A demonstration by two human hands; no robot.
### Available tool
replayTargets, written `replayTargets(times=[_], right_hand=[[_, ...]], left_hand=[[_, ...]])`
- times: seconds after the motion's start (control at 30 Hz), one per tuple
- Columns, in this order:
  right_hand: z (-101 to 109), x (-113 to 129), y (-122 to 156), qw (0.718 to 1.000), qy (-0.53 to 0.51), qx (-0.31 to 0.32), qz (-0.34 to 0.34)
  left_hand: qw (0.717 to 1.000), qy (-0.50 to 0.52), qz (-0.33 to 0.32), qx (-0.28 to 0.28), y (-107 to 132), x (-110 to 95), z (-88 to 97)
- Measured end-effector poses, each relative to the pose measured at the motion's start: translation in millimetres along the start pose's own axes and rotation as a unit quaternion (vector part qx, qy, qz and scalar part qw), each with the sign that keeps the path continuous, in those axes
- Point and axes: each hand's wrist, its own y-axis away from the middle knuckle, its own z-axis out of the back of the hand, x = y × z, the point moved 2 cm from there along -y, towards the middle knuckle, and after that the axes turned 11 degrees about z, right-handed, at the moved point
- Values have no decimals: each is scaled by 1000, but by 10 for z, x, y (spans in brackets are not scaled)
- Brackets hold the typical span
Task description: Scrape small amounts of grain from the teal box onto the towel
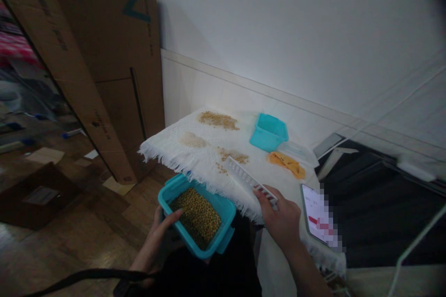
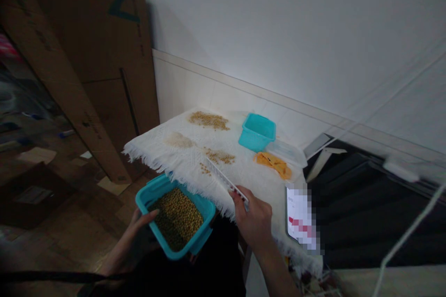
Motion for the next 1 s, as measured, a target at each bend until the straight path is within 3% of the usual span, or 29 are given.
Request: replayTargets(times=[0.23,0.63,0.83,1.0], right_hand=[[35,114,-20,1000,-19,18,-16],[66,317,-52,999,-7,12,50],[85,483,42,988,-86,28,126],[-11,302,-71,997,-33,-19,67]], left_hand=[[1000,-13,6,-9,35,0,-24],[1000,-9,6,-5,43,-25,-28],[1000,-17,7,0,47,-30,-19],[1000,-20,6,12,51,-26,-20]])
